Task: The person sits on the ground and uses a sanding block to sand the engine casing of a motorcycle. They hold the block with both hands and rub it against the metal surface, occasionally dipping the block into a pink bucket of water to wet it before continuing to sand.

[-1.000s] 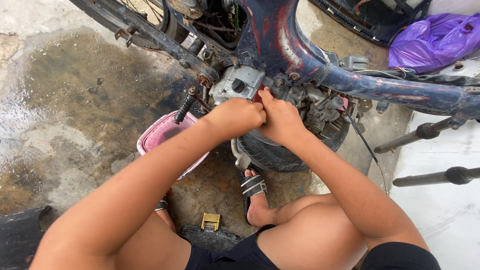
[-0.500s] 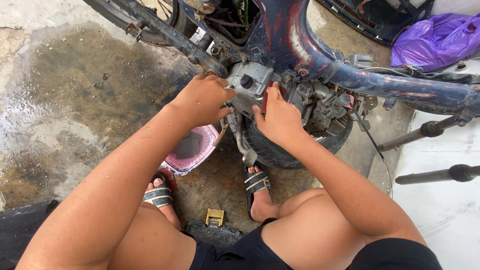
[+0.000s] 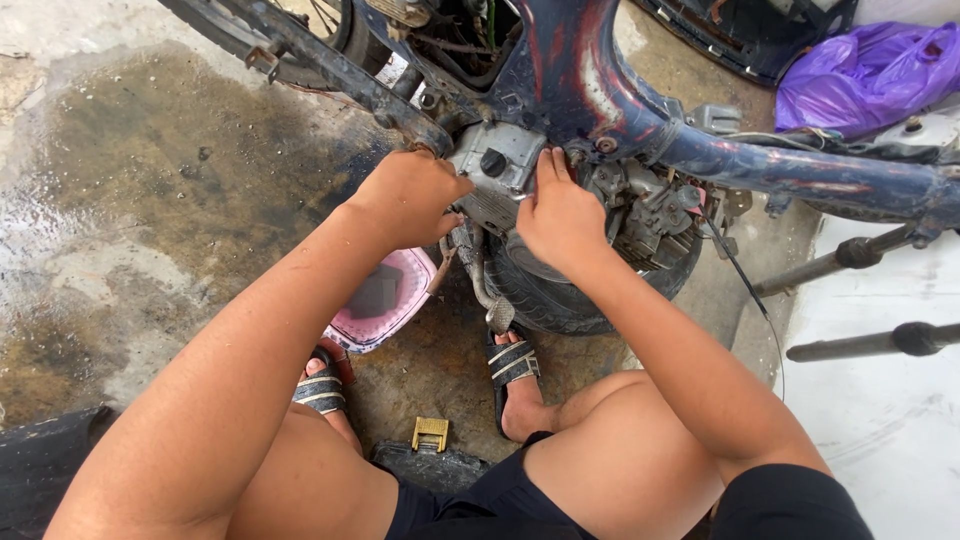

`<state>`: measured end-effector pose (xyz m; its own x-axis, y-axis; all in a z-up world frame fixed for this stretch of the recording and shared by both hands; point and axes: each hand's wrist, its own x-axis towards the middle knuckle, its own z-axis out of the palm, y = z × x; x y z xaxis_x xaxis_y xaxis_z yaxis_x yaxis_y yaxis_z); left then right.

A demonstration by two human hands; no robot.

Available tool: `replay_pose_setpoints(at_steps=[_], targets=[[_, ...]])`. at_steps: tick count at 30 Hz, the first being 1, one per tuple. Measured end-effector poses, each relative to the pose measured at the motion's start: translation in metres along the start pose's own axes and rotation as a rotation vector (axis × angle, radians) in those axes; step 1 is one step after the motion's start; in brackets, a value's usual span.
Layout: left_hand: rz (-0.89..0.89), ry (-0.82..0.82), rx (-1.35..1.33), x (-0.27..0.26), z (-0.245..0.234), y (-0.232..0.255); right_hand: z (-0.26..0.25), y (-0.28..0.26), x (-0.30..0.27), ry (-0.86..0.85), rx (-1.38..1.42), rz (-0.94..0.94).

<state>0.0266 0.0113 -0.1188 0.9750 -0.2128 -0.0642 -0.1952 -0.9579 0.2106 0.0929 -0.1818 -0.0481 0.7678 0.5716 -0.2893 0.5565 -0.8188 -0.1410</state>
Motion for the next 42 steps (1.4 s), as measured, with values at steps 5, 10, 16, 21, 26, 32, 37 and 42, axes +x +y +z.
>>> replay_pose_setpoints(at_steps=[5,10,16,21,26,32,37,42], targets=[[0.012,0.055,0.017,0.001,0.012,-0.006,-0.005,-0.015,-0.013,-0.088,-0.094,0.015],[0.016,0.162,0.083,0.008,0.023,-0.008,-0.007,-0.015,-0.012,-0.068,-0.102,0.010],[0.011,0.325,0.068,0.014,0.031,-0.009,0.005,0.003,-0.001,-0.008,-0.122,-0.050],[0.065,0.251,0.142,0.016,0.029,-0.007,0.009,0.009,0.003,0.071,-0.141,-0.044],[0.022,0.165,0.091,0.018,0.021,-0.006,0.003,0.001,-0.002,0.037,-0.150,-0.048],[0.012,0.147,0.087,0.018,0.020,-0.007,0.016,0.007,0.000,0.030,-0.220,-0.054],[0.005,0.165,0.077,0.019,0.015,-0.007,0.016,0.016,0.008,0.071,-0.201,-0.068],[-0.002,0.158,0.053,0.017,0.018,-0.007,0.017,0.017,0.007,0.104,-0.206,-0.098]])
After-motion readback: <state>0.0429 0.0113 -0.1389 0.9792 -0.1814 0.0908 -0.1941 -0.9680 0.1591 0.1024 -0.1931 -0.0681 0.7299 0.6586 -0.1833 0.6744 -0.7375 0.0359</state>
